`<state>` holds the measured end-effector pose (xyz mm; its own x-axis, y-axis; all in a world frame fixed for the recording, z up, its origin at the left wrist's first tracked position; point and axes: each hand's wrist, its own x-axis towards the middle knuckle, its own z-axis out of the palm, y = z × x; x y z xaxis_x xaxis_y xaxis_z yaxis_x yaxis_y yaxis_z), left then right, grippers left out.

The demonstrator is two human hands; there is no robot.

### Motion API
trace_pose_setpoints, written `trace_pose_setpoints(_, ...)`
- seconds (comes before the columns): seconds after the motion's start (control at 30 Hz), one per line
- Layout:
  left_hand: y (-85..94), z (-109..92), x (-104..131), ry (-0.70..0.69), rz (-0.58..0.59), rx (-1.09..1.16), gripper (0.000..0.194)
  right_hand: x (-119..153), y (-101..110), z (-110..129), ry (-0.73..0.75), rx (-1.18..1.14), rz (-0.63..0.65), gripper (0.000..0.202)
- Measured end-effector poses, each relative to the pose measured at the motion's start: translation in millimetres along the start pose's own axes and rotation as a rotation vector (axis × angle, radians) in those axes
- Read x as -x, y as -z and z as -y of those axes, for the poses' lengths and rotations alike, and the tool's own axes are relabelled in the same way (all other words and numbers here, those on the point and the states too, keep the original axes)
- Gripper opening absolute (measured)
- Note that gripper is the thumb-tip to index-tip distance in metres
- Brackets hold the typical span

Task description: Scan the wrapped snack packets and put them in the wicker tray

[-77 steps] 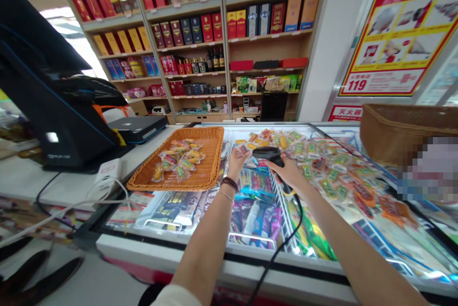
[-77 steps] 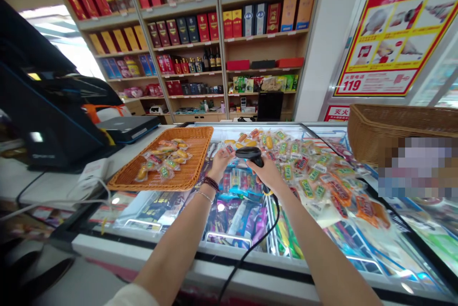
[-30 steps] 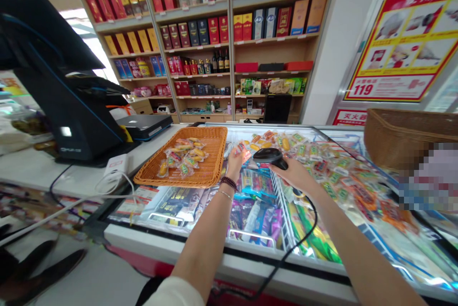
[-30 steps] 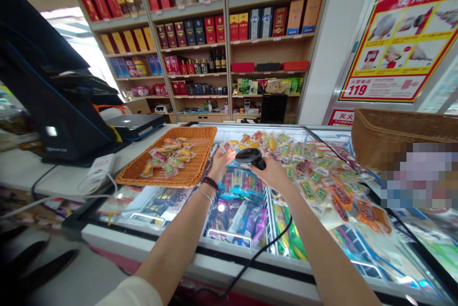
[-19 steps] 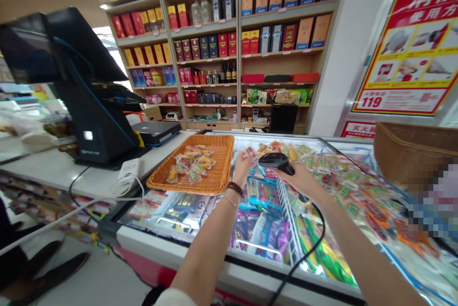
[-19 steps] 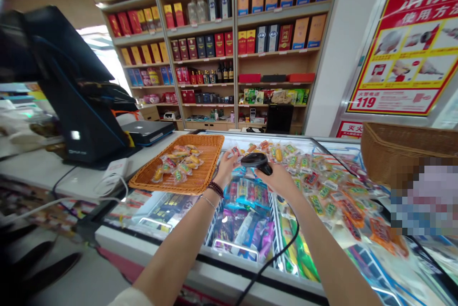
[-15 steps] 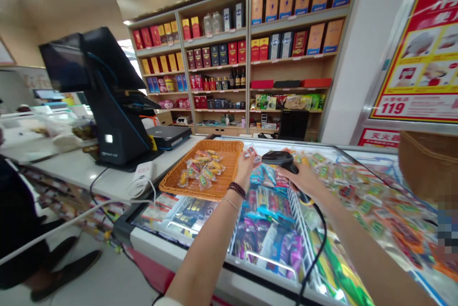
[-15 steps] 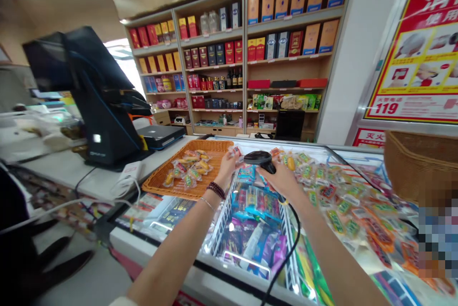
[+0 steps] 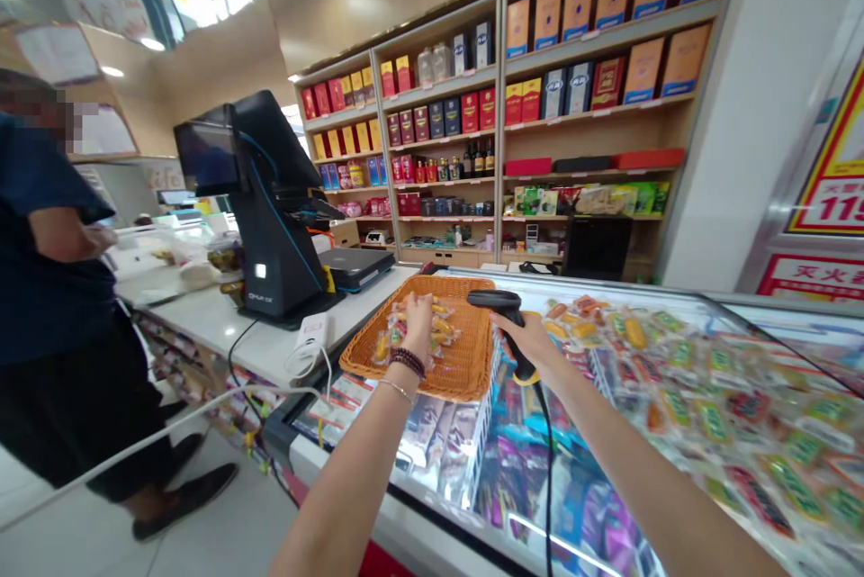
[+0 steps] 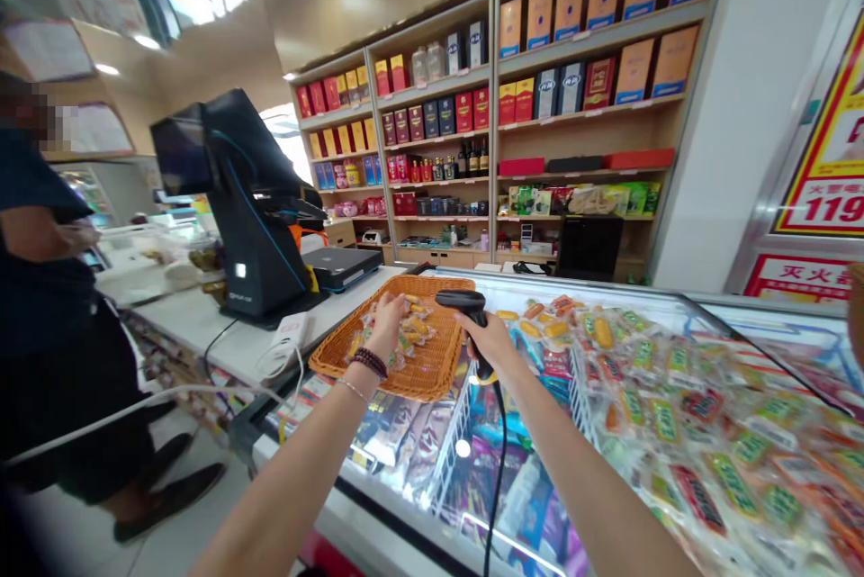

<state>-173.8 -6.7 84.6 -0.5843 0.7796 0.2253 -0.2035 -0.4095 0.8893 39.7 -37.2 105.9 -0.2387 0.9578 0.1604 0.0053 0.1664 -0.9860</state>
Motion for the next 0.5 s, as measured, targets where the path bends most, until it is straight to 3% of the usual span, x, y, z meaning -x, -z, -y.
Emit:
trace_pose_setpoints(0.1, -27.3, 3.3, 15.5, -0.045, 0.002, -0.085, 0.024, 9.9, 25.9, -3.5, 0.015, -0.040, -0.097, 0.040)
trace_pose_setpoints(0.23, -91.5, 19.8, 46.6, -0.103, 0.332, -0.096, 0.019, 31.4, 86.7, -4.7, 0.041, -0.097, -0.289, 0.044)
trace_pose_setpoints(0.33, -140.2, 43.1, 71.6, -0.103, 0.508, -0.169, 0.018, 50.6, 131.1, -8.7, -0.001, -0.121, -0.429, 0.043)
trace_pose_setpoints(0.4, -166.7, 61.7, 87.0, -0.147, 0.595, -0.234, 0.020, 61.7, 151.6, -13.7, -0.019, -0.148, -0.505, 0.041)
trace_pose_setpoints(0.5, -194.8, 90.5, 106.1, -0.227, 0.731, -0.344, 0.026, 71.5, 165.1, -22.2, -0.064, -0.121, -0.545, 0.041)
